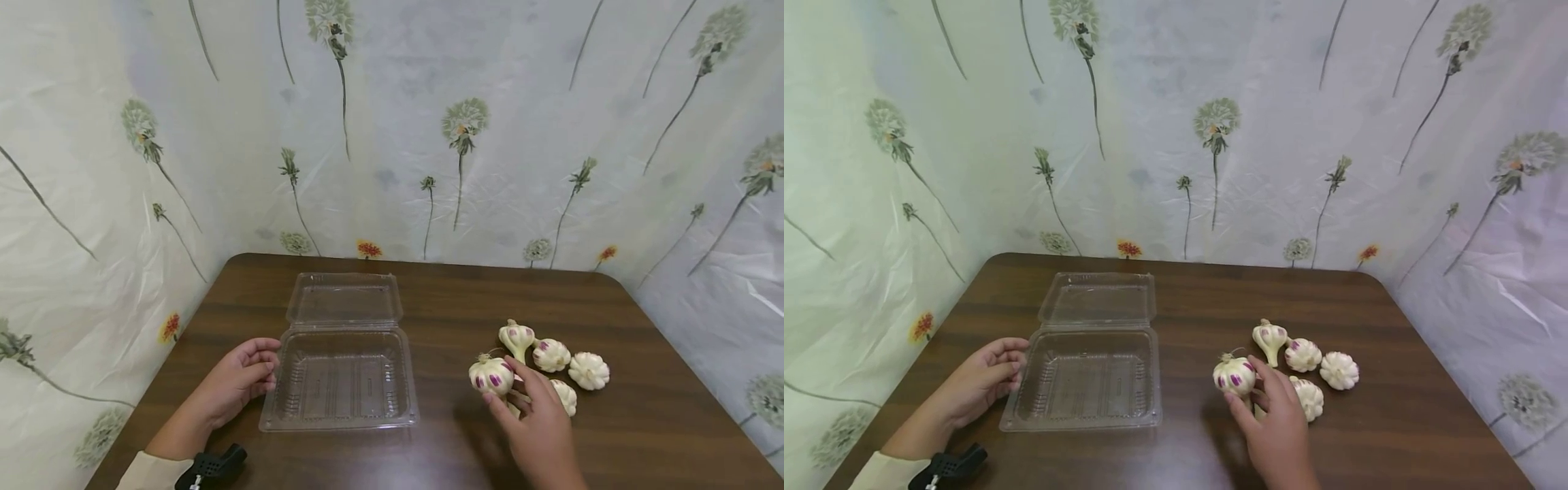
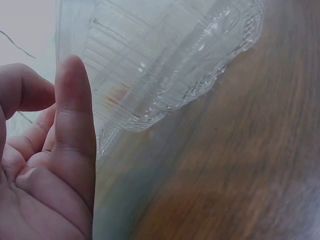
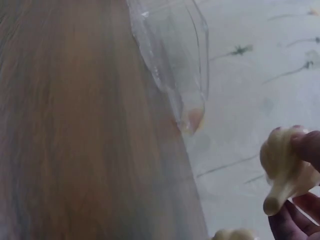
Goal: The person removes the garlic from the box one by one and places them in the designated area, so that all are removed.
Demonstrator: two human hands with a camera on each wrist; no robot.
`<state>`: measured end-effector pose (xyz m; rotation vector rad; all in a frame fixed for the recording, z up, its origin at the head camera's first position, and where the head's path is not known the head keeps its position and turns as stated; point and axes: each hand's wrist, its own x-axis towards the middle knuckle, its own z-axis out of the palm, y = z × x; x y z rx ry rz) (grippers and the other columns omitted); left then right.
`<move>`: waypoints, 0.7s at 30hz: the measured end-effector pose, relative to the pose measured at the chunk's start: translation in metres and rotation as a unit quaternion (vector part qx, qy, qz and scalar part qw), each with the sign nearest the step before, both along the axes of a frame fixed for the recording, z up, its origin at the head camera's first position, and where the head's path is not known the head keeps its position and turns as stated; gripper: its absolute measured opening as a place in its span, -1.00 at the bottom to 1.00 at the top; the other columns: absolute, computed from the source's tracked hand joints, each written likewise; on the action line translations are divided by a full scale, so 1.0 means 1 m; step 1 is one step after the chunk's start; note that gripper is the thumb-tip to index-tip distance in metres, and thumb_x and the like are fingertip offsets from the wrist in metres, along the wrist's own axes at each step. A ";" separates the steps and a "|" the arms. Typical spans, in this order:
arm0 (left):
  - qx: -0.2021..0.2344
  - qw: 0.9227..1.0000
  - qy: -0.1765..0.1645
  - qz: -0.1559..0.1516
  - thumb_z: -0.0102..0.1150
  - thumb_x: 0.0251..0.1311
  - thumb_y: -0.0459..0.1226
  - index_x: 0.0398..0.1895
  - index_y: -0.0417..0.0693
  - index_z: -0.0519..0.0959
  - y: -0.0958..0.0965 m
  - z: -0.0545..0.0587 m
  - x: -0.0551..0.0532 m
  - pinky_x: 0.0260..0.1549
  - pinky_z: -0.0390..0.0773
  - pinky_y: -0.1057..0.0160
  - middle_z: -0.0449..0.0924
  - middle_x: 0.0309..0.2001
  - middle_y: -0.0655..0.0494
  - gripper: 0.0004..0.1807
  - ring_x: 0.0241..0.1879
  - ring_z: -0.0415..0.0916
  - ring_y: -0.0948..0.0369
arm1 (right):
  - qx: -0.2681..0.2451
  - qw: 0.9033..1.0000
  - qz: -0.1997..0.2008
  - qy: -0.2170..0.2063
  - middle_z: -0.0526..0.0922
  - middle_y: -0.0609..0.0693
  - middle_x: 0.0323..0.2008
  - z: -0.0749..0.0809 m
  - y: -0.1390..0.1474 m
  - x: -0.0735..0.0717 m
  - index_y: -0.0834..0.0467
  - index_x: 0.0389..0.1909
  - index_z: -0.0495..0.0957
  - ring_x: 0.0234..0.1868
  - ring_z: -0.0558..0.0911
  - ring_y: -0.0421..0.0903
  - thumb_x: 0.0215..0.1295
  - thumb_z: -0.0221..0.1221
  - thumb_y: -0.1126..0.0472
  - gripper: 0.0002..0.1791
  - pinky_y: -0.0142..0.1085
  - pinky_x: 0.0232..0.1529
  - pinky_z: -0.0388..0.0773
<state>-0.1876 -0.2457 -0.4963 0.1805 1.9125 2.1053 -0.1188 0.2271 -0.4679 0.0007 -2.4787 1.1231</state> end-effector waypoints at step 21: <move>0.002 1.000 -0.009 0.002 0.07 0.53 -0.40 0.36 -0.27 0.28 -0.001 -0.002 -0.001 -0.20 0.73 0.34 0.54 -0.13 0.16 -0.57 -0.26 0.57 0.29 | -0.018 0.993 -0.118 0.004 0.52 0.15 0.18 -0.004 0.038 0.011 0.12 0.46 0.46 -0.05 0.37 -0.66 0.26 0.48 0.23 -0.26 -0.85 -0.09 0.38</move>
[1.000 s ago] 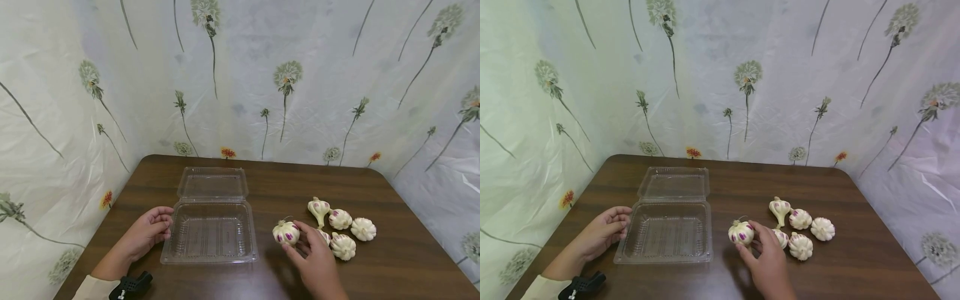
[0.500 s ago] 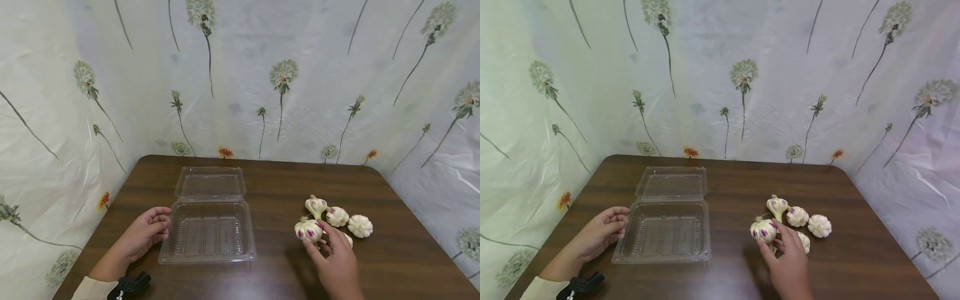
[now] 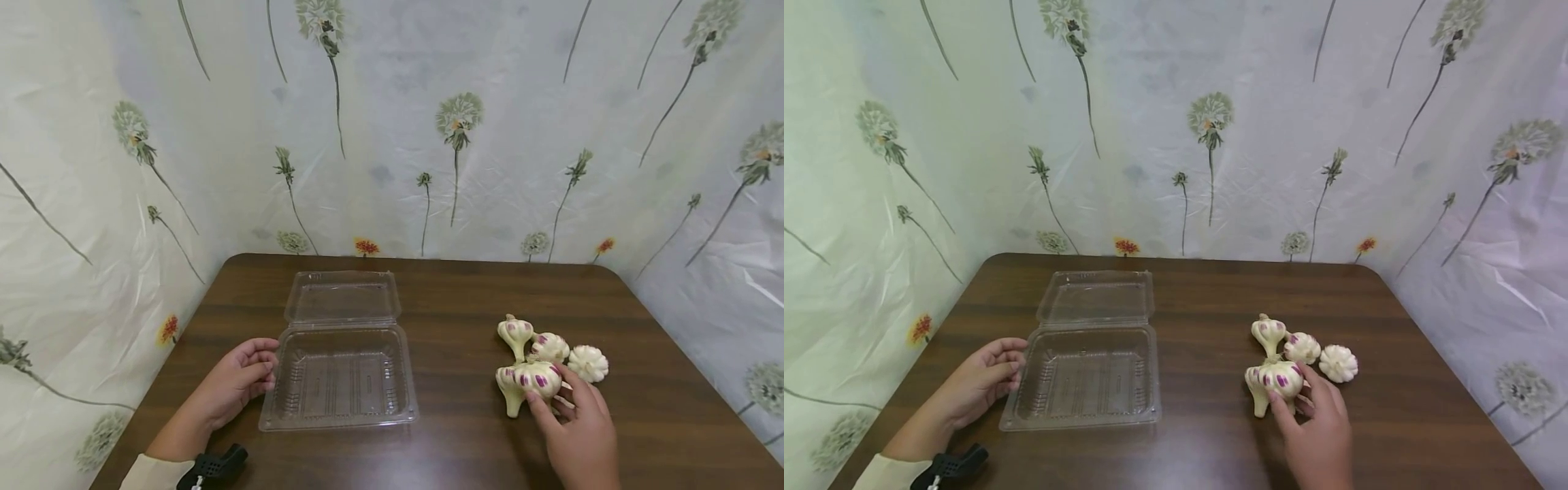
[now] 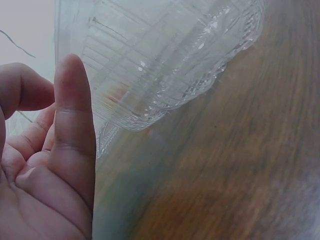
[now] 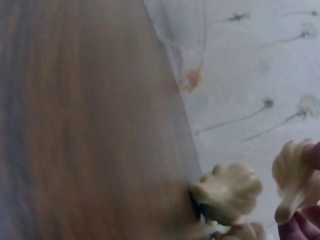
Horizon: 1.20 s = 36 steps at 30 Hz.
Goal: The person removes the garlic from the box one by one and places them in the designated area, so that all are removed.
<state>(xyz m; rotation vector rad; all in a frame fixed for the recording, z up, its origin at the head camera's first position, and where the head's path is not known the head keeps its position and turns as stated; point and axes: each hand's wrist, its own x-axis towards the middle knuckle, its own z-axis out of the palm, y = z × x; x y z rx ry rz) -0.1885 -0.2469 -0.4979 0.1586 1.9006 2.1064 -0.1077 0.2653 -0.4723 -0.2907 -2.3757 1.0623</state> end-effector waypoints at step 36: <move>-0.003 1.000 0.002 0.002 0.06 0.52 -0.41 0.36 -0.29 0.27 0.001 0.002 0.002 -0.19 0.73 0.35 0.53 -0.12 0.12 -0.57 -0.26 0.57 0.29 | -0.130 0.969 -0.120 -0.173 0.44 0.26 0.45 -0.002 0.087 -0.004 0.14 0.62 0.18 -0.25 0.34 -0.73 0.38 0.26 -0.28 -0.03 -0.64 -0.43 0.52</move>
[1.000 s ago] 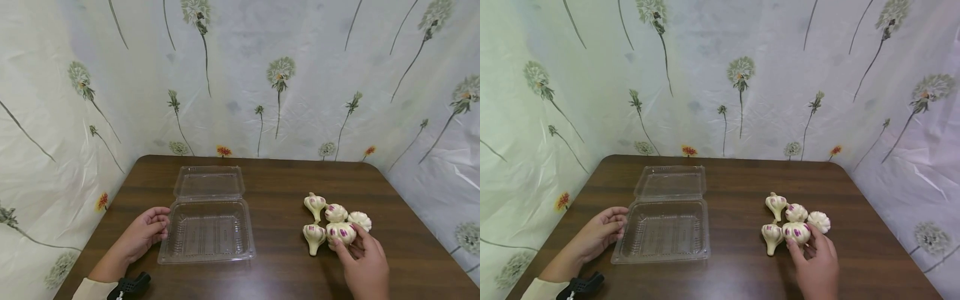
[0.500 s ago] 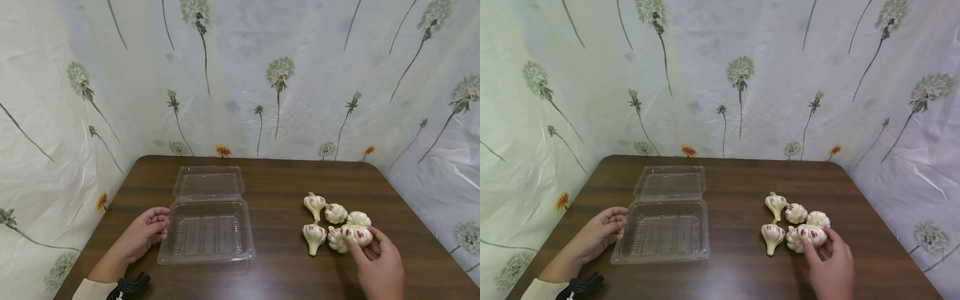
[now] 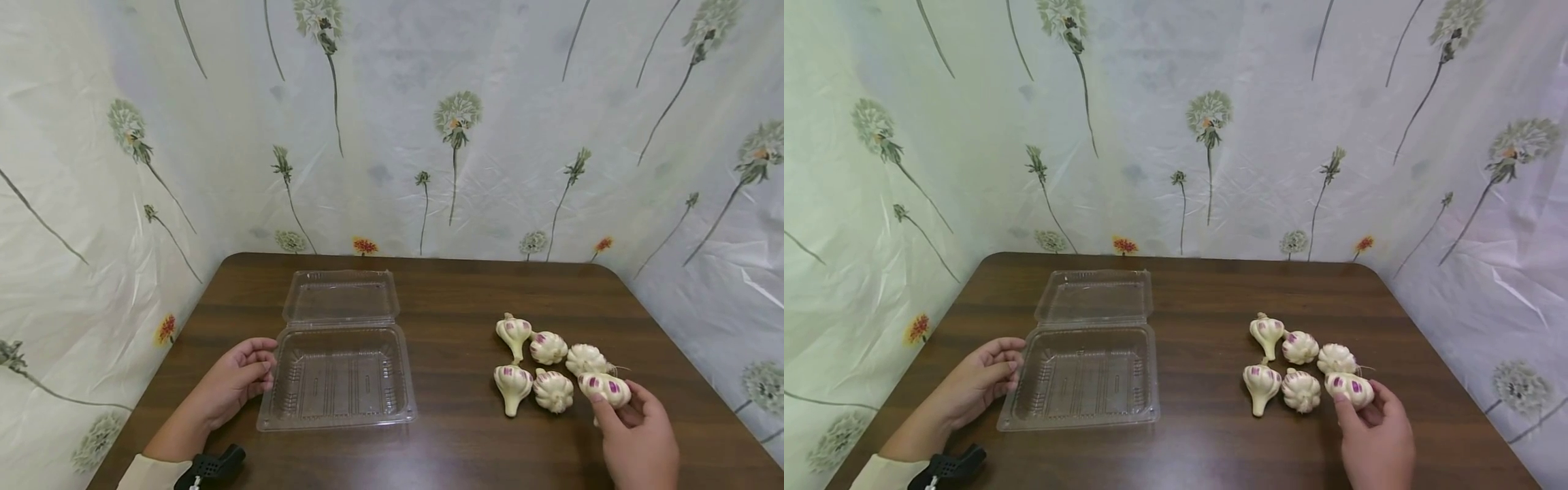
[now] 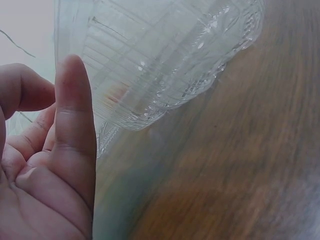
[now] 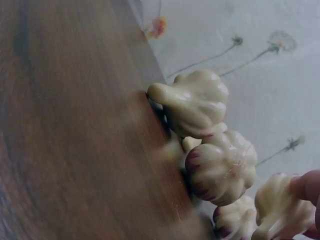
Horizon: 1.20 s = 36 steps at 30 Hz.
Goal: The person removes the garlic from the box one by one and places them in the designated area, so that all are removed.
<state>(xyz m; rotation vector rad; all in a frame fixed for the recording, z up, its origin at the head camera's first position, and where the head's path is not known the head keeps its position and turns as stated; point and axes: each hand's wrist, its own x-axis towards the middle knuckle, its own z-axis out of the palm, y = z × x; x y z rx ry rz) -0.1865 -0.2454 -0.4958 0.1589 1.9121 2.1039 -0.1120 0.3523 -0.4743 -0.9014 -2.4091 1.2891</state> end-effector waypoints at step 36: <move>0.024 0.999 0.002 -0.029 -0.04 0.63 -0.27 0.34 -0.13 0.29 0.004 0.000 -0.003 -0.20 0.72 0.30 0.53 -0.10 0.15 -0.66 -0.27 0.59 0.28 | 0.006 0.995 0.041 -0.092 0.10 0.50 0.54 -0.010 0.018 -0.007 0.25 0.68 -0.15 0.44 0.26 0.49 0.49 -0.05 -0.39 0.06 0.33 0.20 0.44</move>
